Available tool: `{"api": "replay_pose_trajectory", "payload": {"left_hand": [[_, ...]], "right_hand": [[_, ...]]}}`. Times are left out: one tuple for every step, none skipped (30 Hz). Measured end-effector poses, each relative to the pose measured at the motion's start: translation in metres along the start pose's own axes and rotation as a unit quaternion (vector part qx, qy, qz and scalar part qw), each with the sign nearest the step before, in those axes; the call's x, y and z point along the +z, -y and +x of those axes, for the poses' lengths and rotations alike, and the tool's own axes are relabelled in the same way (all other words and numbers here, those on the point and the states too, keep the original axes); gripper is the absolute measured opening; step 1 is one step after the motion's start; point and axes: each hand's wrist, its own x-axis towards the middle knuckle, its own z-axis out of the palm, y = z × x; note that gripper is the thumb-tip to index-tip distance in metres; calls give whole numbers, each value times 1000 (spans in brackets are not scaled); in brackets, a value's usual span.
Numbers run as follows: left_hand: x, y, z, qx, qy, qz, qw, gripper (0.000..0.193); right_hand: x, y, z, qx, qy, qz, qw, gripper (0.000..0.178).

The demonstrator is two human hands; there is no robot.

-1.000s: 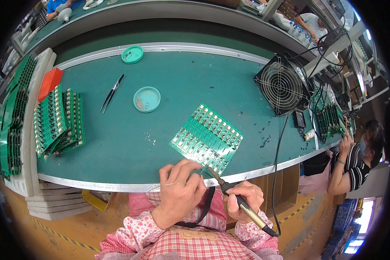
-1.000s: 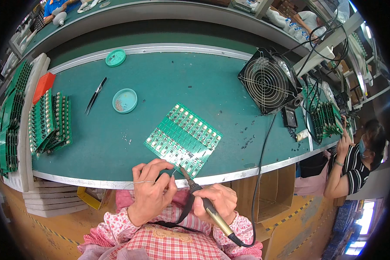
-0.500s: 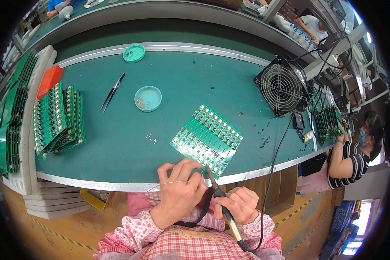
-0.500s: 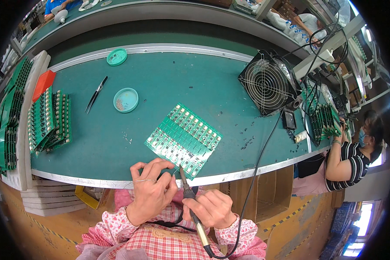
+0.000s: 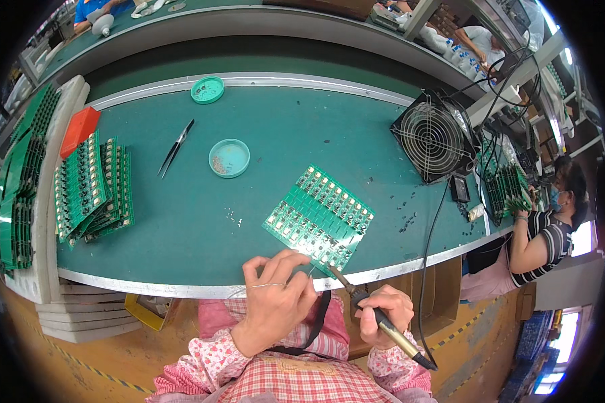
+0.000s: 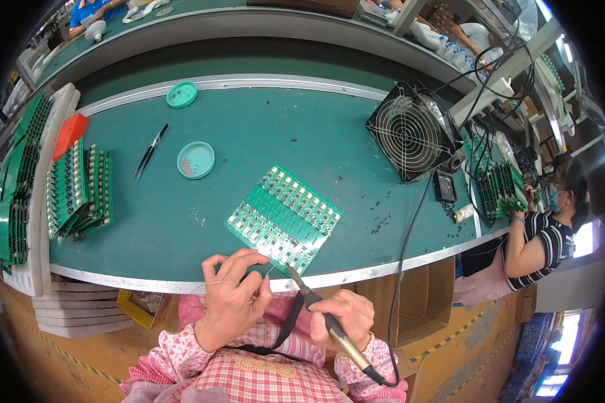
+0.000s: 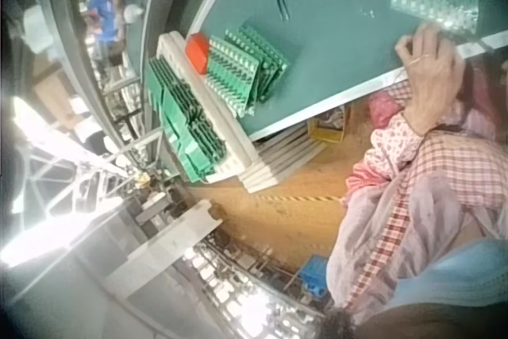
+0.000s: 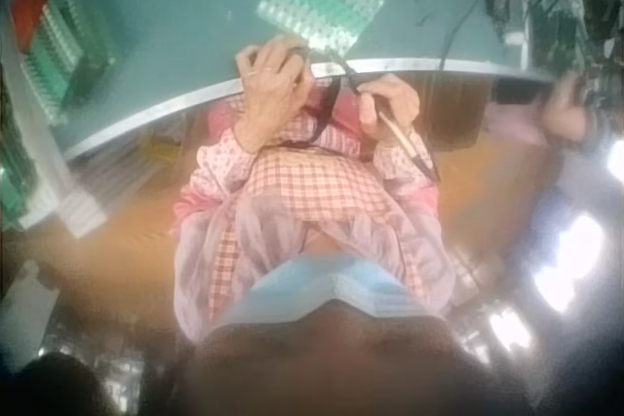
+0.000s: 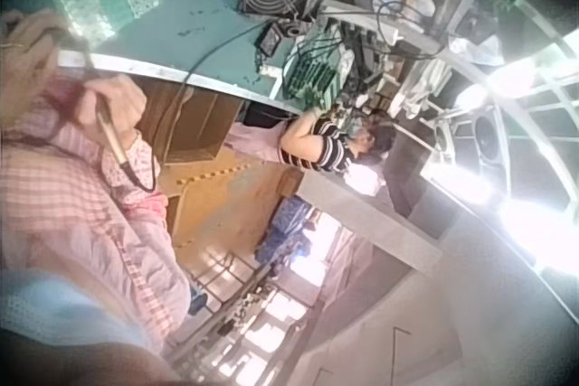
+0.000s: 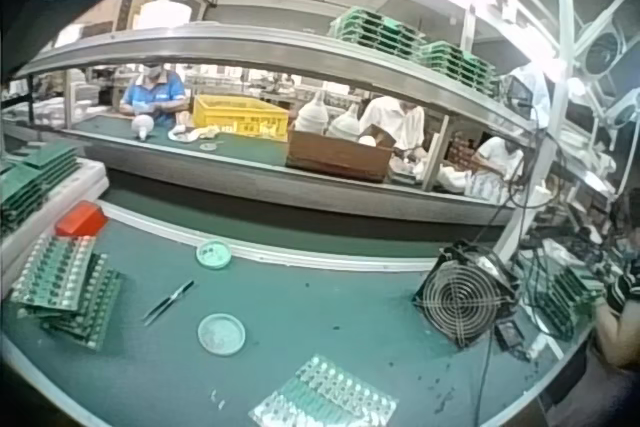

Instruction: The person solders electronic components onto circuit boards using a soldering iron and solder wire, setting boards down on the workbench and picking up additional boards to solder.

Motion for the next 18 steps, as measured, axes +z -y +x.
{"api": "replay_pose_trajectory", "payload": {"left_hand": [[0, -1, 0, 0, 1, 0, 1000, 16], [-1, -2, 1, 0, 2, 1, 1000, 16], [-1, -3, 1, -1, 4, 1, 1000, 15], [-1, -4, 1, -1, 5, 0, 1000, 15], [0, -4, 2, -1, 4, 2, 1000, 15], [0, -4, 2, -2, 3, 4, 1000, 15], [1, -4, 1, -2, 4, 4, 1000, 15], [3, -4, 1, -6, 0, 7, 1000, 15], [3, -3, 1, -9, -4, 10, 1000, 15], [4, -3, 2, -9, -4, 10, 1000, 15], [5, -3, 2, -9, -6, 10, 1000, 15], [5, -3, 3, -9, -8, 9, 1000, 15], [5, -3, 3, -9, -8, 9, 1000, 15], [5, -3, 3, -10, -8, 9, 1000, 16], [5, -3, 3, -10, -8, 8, 1000, 16], [6, -3, 3, -11, -8, 8, 1000, 16], [7, -3, 3, -12, -10, 9, 1000, 16], [7, -3, 3, -13, -13, 10, 1000, 16]], "right_hand": [[0, 0, -1, 26, -13, 8, 1000, 12], [-1, 0, -3, 27, -14, 8, 1000, 12], [-2, 1, -4, 32, -14, 15, 999, 13], [-2, 1, -5, 37, -14, 23, 999, 13], [-2, 1, -6, 38, -14, 23, 999, 13], [0, 1, -6, 38, -18, 25, 999, 13], [1, 1, -7, 38, -22, 28, 999, 13], [2, 1, -6, 39, -23, 27, 999, 13], [3, 1, -4, 33, -19, 30, 999, 13], [5, 0, -3, 28, -16, 34, 999, 13], [7, 0, -2, 28, -16, 34, 999, 13], [9, -1, -1, 18, -21, 32, 999, 14], [10, -1, 0, 7, -26, 29, 999, 14], [9, -1, -1, 8, -26, 30, 999, 14], [7, -1, -1, 16, -21, 28, 999, 14], [7, 0, -2, 25, -15, 26, 999, 15], [7, -1, -2, 26, -15, 26, 999, 15], [9, -2, -3, 22, -17, 27, 999, 15]]}}
